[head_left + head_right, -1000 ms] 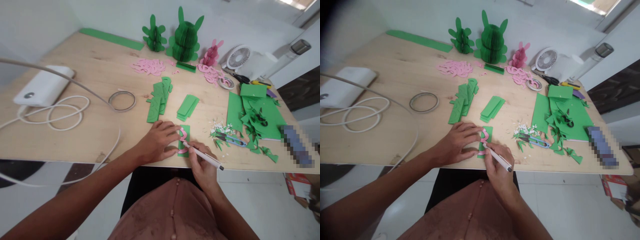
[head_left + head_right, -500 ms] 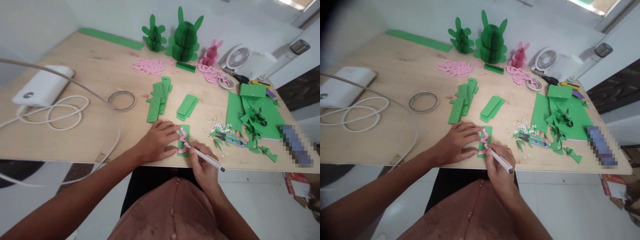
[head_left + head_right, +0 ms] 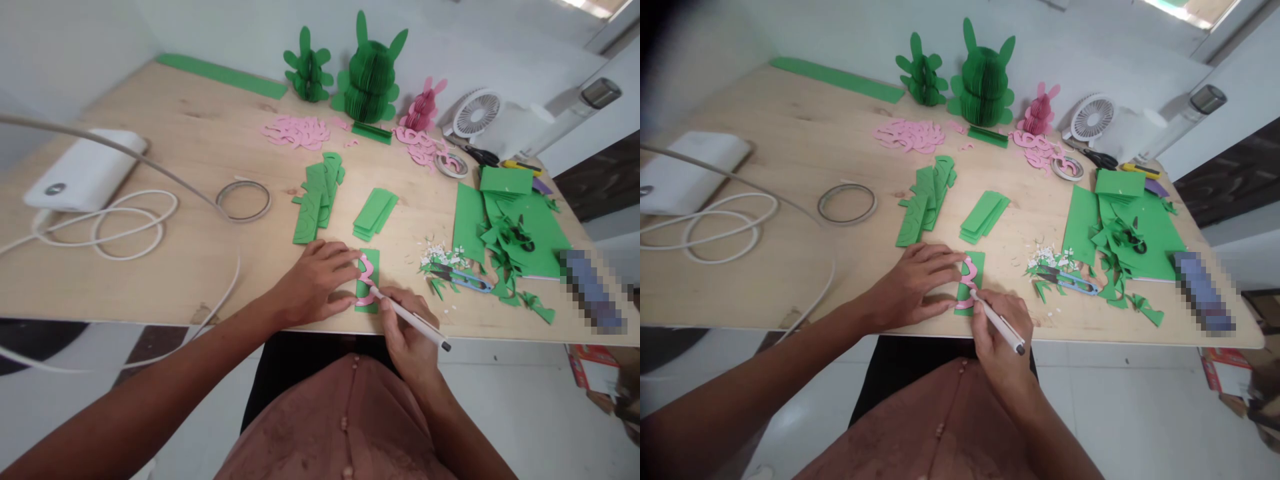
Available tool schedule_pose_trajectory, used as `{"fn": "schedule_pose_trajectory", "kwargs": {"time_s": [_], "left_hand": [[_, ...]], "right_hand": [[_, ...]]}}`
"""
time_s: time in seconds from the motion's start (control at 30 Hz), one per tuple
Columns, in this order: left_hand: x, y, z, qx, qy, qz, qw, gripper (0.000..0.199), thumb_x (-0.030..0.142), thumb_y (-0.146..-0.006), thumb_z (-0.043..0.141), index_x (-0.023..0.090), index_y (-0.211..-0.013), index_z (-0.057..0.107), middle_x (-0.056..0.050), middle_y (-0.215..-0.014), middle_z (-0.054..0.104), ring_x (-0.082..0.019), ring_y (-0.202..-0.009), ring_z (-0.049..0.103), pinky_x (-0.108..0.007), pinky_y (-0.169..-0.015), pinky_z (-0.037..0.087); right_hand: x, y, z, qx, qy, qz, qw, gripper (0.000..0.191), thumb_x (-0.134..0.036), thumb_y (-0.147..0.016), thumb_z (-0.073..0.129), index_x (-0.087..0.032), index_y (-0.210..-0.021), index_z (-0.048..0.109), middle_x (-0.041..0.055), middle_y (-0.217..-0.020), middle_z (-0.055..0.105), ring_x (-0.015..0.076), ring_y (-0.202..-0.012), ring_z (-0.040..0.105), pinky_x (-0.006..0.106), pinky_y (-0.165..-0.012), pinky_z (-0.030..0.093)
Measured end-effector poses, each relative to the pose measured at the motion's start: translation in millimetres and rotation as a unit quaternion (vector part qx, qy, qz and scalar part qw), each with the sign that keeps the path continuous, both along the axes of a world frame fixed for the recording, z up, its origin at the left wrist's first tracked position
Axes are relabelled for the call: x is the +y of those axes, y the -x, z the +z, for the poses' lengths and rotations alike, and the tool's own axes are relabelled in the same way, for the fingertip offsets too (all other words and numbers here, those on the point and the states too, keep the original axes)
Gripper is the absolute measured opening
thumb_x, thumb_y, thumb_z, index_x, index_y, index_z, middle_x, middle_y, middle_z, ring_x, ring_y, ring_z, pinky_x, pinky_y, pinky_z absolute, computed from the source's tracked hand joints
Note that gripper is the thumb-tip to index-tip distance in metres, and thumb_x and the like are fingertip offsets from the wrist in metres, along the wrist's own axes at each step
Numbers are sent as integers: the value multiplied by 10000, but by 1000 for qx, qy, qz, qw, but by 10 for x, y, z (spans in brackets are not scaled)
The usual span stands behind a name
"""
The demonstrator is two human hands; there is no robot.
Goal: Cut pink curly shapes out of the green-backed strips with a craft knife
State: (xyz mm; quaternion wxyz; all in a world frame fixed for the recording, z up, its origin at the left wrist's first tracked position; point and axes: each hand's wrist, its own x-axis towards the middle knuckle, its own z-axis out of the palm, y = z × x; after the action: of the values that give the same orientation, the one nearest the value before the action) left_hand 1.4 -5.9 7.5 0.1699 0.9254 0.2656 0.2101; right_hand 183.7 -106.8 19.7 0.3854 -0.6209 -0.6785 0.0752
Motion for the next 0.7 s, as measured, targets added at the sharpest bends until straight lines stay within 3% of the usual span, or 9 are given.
{"fn": "schedule_pose_trajectory", "kwargs": {"time_s": [0.7], "left_hand": [[-4,-1,1,5,2,3,1000,250,332,-850,604,228,-1075,633,-51,-1365,580,-280,-1258,453,-453,-1040,297]], "right_hand": [[-42,-9,27,-39,-4,-1,999,154,-216,-933,487,-216,-945,641,19,-806,719,171,-691,639,324,-692,455]]}}
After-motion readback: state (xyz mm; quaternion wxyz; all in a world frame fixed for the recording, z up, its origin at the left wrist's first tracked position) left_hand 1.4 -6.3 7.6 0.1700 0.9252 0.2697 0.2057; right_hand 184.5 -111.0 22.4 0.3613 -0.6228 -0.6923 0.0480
